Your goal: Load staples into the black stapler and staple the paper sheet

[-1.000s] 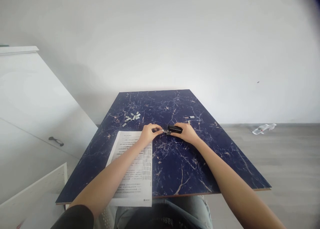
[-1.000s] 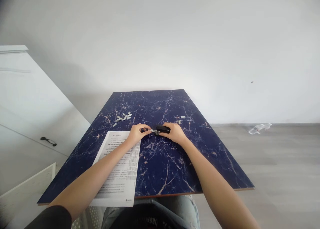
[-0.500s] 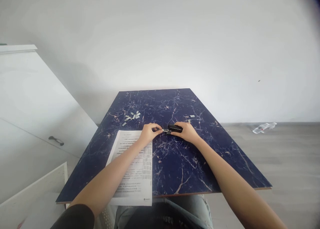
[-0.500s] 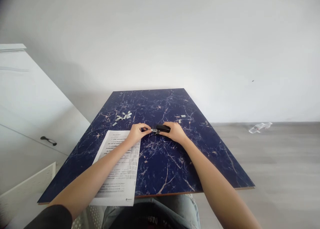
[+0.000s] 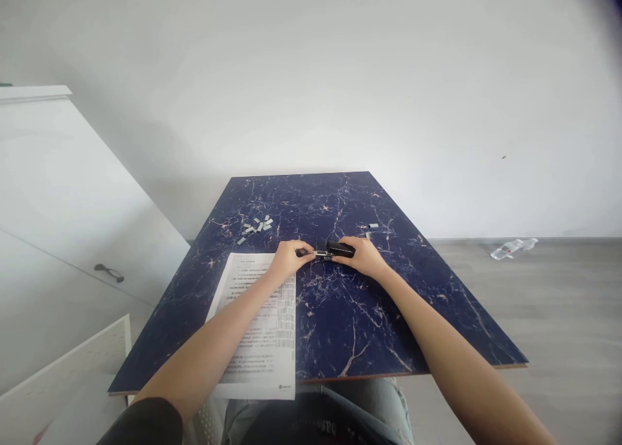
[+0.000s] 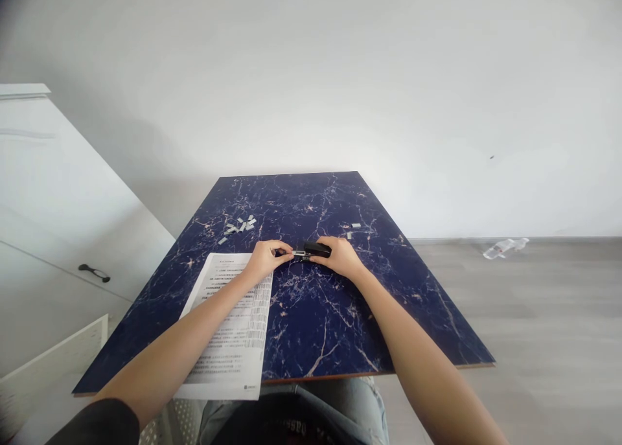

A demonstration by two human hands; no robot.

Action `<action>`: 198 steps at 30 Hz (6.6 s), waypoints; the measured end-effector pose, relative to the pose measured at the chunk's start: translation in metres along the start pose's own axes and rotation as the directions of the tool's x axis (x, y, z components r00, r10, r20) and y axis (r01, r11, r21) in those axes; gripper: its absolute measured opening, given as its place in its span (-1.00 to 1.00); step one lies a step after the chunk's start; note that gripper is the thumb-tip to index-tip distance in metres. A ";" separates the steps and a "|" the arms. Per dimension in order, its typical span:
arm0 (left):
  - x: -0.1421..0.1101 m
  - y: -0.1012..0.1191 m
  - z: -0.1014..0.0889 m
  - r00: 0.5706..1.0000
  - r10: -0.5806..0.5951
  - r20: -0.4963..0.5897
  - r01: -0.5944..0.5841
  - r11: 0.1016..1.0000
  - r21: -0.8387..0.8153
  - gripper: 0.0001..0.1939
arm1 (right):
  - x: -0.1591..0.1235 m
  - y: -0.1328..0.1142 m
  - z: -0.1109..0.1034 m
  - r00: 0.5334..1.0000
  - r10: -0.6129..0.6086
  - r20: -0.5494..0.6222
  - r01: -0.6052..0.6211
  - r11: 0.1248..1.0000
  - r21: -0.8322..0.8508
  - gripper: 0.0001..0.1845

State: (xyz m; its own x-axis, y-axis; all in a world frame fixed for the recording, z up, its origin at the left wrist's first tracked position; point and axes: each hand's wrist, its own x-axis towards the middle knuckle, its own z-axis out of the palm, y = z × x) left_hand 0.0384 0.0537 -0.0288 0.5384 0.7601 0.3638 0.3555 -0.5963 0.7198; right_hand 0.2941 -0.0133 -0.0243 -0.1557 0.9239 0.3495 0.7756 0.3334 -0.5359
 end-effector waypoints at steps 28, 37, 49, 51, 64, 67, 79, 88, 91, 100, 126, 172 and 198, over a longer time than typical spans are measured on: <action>0.005 -0.024 -0.013 0.991 -0.028 0.131 0.052 0.982 -0.183 -0.86 | -0.001 -0.001 -0.006 0.997 0.074 -0.002 -0.068 0.926 0.371 -0.56; 0.005 -0.009 -0.004 0.995 -0.004 0.102 0.020 0.987 -0.158 -0.87 | 0.002 -0.007 0.007 0.979 0.205 0.001 -0.158 0.752 0.640 -0.46; 0.009 -0.003 0.011 0.998 -0.044 0.050 0.050 0.988 -0.143 -0.79 | 0.002 -0.011 0.009 0.986 0.164 0.037 -0.147 0.735 0.662 -0.49; 0.009 -0.003 0.010 0.998 -0.048 0.048 0.055 0.988 -0.143 -0.80 | 0.002 -0.008 0.010 0.983 0.182 0.033 -0.158 0.735 0.659 -0.48; -0.001 0.000 -0.020 0.976 0.028 0.215 -0.011 0.997 -0.080 -0.78 | 0.001 0.014 -0.006 0.958 0.275 0.077 -0.237 0.618 0.750 -0.69; -0.004 0.006 -0.021 0.978 0.027 0.207 -0.021 0.999 -0.029 -0.73 | -0.004 0.021 -0.018 0.937 0.341 0.077 -0.287 0.625 0.726 -0.67; -0.003 -0.005 -0.024 0.980 0.032 0.196 -0.023 0.998 -0.050 -0.76 | -0.011 0.019 -0.026 0.907 0.328 0.265 -0.398 0.457 0.795 -0.66; -0.003 -0.005 -0.029 0.976 0.006 0.219 0.004 0.999 -0.044 -0.75 | -0.009 0.024 -0.024 0.877 0.387 0.285 -0.441 0.410 0.799 -0.67; -0.003 -0.005 -0.029 0.977 0.007 0.214 0.001 0.999 -0.041 -0.75 | -0.009 0.025 -0.024 0.871 0.395 0.292 -0.446 0.384 0.809 -0.68; -0.003 -0.002 -0.029 0.975 -0.008 0.224 0.018 0.999 -0.042 -0.74 | -0.010 0.023 -0.028 0.849 0.423 0.316 -0.477 0.358 0.803 -0.72; -0.003 -0.005 -0.028 0.973 0.001 0.229 -0.003 1.000 0.008 -0.75 | -0.013 0.008 0.007 0.816 0.571 -0.092 -0.502 0.778 0.379 -0.56; -0.002 -0.007 -0.029 0.971 -0.021 0.237 0.033 0.998 -0.045 -0.73 | -0.021 -0.007 -0.003 0.924 0.383 -0.006 -0.319 0.778 0.541 -0.58; 0.015 -0.008 -0.002 0.984 -0.173 0.050 0.177 0.977 -0.116 -0.64 | -0.016 0.017 0.024 0.975 0.221 0.003 -0.191 0.835 0.517 -0.62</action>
State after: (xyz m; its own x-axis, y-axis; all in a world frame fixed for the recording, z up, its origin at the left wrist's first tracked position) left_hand 0.0426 0.0703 -0.0280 0.5068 0.8376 0.2038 0.3539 -0.4178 0.8368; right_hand 0.2953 -0.0184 -0.0571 0.0182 0.9753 0.2200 0.3611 0.1987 -0.9111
